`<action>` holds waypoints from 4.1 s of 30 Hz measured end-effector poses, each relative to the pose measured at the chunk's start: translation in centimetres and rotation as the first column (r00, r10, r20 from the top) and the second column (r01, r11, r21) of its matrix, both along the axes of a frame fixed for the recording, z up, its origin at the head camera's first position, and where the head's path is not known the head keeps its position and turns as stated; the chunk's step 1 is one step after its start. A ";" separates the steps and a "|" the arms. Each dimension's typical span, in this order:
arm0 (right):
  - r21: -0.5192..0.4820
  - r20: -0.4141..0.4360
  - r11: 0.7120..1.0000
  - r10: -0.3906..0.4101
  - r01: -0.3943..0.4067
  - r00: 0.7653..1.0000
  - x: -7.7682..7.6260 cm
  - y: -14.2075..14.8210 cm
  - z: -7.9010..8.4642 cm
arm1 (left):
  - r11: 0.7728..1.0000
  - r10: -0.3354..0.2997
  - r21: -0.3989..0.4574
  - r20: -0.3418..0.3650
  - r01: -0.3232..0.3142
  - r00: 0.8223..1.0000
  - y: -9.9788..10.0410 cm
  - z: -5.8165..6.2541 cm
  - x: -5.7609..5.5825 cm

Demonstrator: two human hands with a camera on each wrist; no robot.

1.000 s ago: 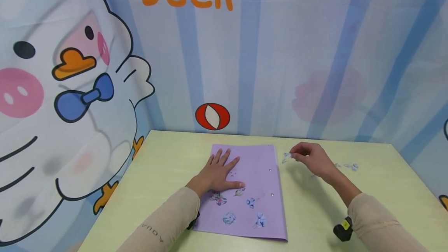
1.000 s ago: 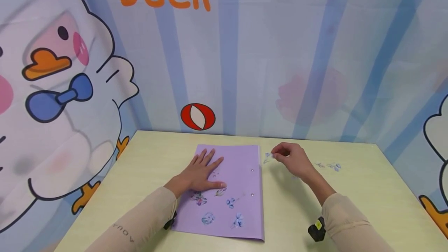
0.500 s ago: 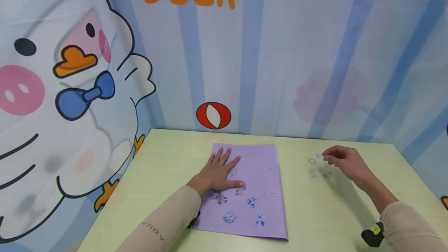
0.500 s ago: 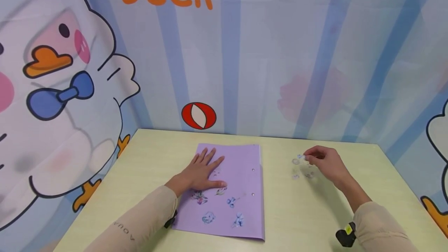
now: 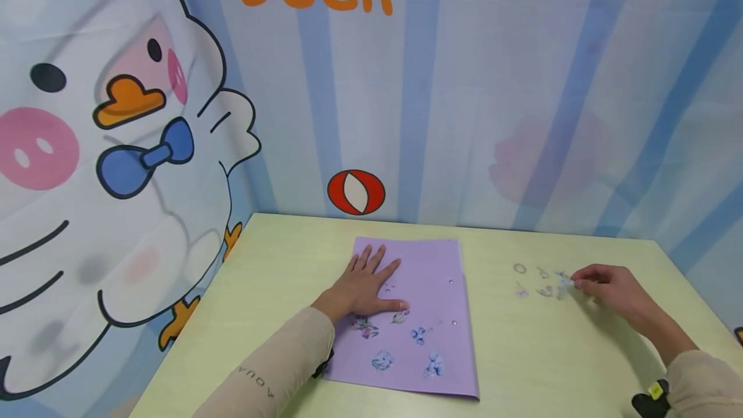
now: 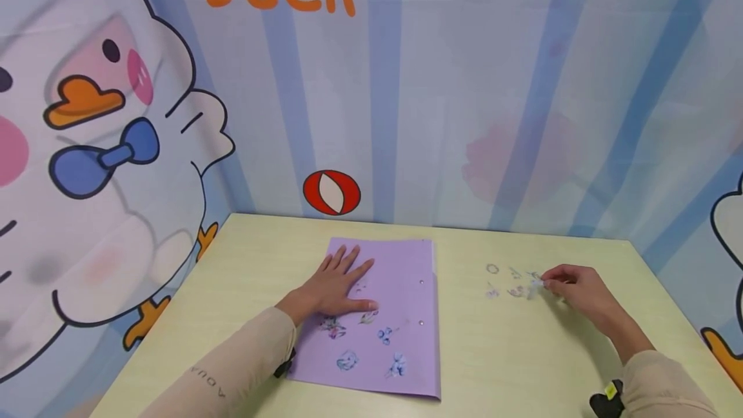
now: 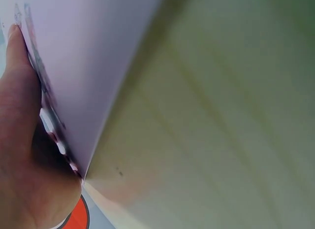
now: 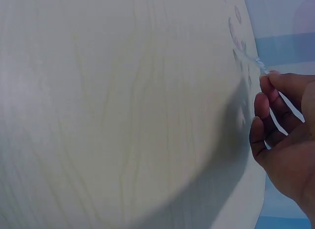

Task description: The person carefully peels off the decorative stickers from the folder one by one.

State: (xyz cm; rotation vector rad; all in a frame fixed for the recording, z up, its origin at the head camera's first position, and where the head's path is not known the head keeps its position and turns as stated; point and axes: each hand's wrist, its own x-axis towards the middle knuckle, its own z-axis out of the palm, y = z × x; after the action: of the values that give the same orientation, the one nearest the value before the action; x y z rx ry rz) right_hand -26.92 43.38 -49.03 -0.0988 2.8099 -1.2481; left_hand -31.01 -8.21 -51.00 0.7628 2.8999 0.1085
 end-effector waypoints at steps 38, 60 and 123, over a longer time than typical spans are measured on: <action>0.289 -0.166 0.956 -0.007 0.055 0.986 -0.2 -0.9 -1.1 | 1.000 0.008 0.011 0.007 -0.008 1.000 0.1 0.0 0.0; 0.263 -0.190 0.962 -0.018 0.068 0.982 -0.1 -1.3 -0.9 | 1.000 -0.001 0.007 0.007 0.001 1.000 -0.1 0.0 -0.1; 0.073 -0.259 0.957 0.290 -0.281 0.921 -4.4 -29.9 1.9 | 1.000 0.028 0.005 -0.018 -0.027 0.999 -3.9 0.0 -0.5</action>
State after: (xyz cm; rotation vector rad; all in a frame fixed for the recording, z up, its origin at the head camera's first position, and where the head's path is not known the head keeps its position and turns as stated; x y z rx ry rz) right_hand -31.34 13.52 -47.14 -0.7011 2.8899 -1.1939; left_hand -31.48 -12.12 -50.98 0.7288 2.9292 0.1126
